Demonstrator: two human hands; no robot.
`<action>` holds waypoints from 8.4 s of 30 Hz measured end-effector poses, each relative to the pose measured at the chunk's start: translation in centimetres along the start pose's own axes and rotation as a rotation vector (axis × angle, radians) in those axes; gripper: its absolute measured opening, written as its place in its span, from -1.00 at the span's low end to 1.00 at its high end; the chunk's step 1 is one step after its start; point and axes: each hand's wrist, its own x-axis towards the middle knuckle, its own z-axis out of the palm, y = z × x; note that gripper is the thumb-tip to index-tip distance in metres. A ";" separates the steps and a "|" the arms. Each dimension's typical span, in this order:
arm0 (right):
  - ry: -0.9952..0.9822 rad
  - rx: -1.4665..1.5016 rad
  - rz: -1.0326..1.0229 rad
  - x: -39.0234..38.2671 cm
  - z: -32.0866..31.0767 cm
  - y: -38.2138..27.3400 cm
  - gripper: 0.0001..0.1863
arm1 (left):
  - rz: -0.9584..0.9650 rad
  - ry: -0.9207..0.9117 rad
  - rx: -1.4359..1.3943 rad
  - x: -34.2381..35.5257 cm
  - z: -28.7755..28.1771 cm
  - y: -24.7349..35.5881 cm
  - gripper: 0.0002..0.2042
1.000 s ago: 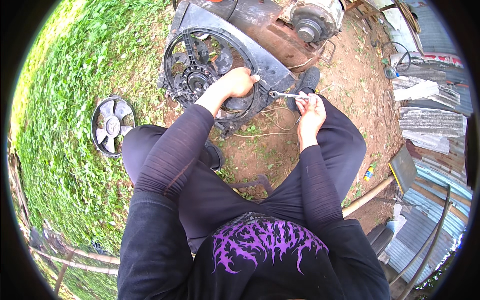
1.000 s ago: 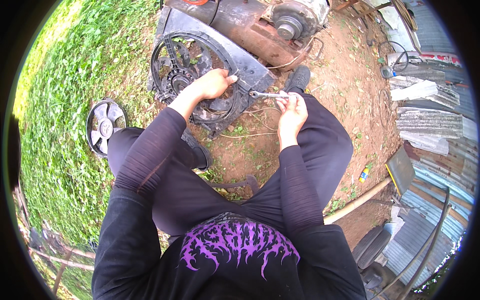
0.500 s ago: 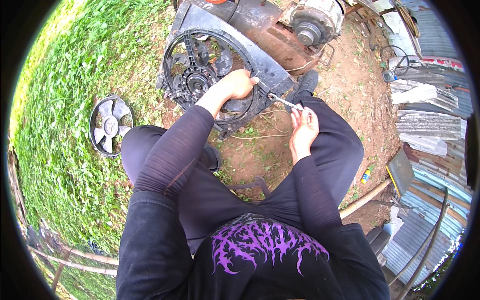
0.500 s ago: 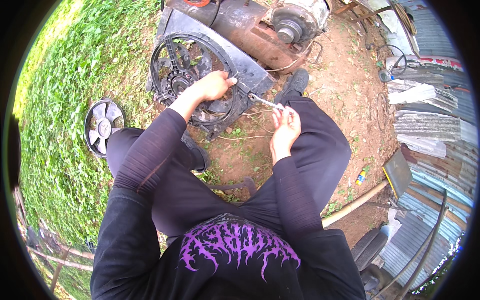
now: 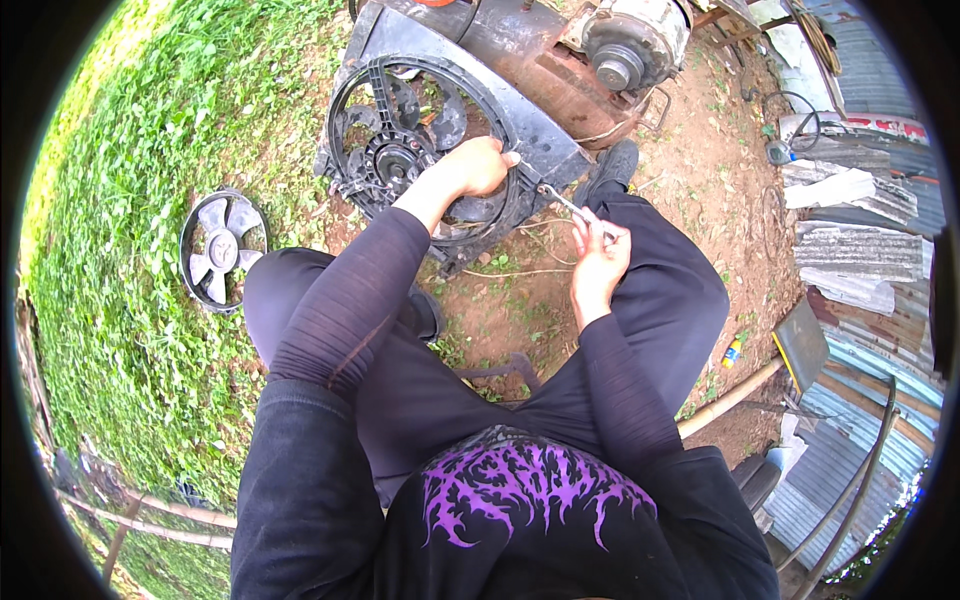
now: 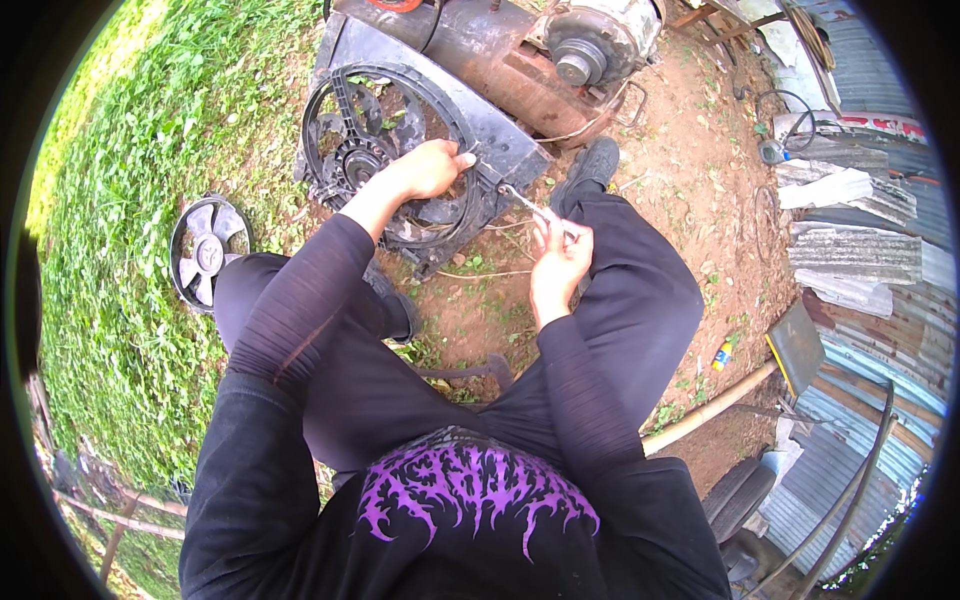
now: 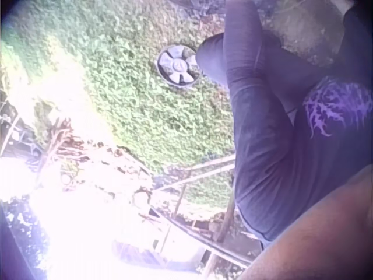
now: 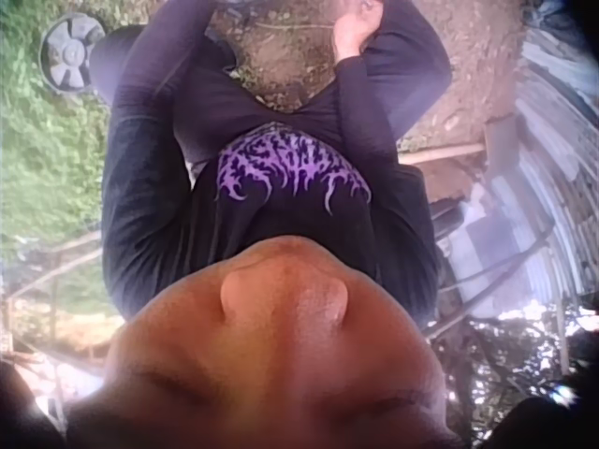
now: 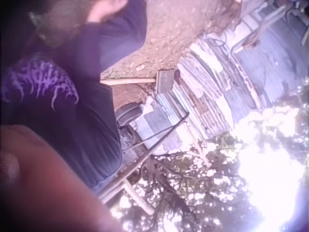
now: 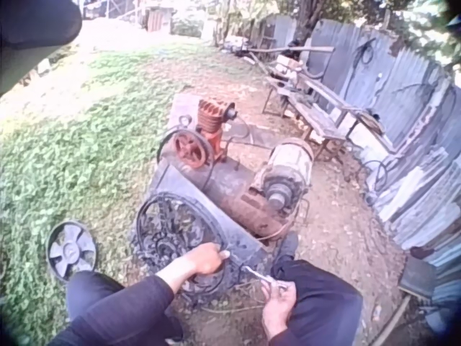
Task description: The person unscrews and removes bolts from a plastic fan shroud using a wrench, then detaches a wire from the assembly.
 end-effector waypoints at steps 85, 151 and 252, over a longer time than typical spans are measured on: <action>-0.891 -0.931 -0.404 9.1 10.0 -10.1 -0.80 | -0.033 -0.071 -0.003 -0.2 -0.5 0.7 -0.46; -1.449 -1.086 -0.721 0.3 5.7 -5.4 -0.61 | 0.014 -0.028 -0.090 0.0 0.2 -1.0 -0.54; 0.111 0.519 0.957 -0.7 7.2 1.0 -0.81 | 0.017 -0.043 -0.002 -3.7 -1.1 -0.2 -0.51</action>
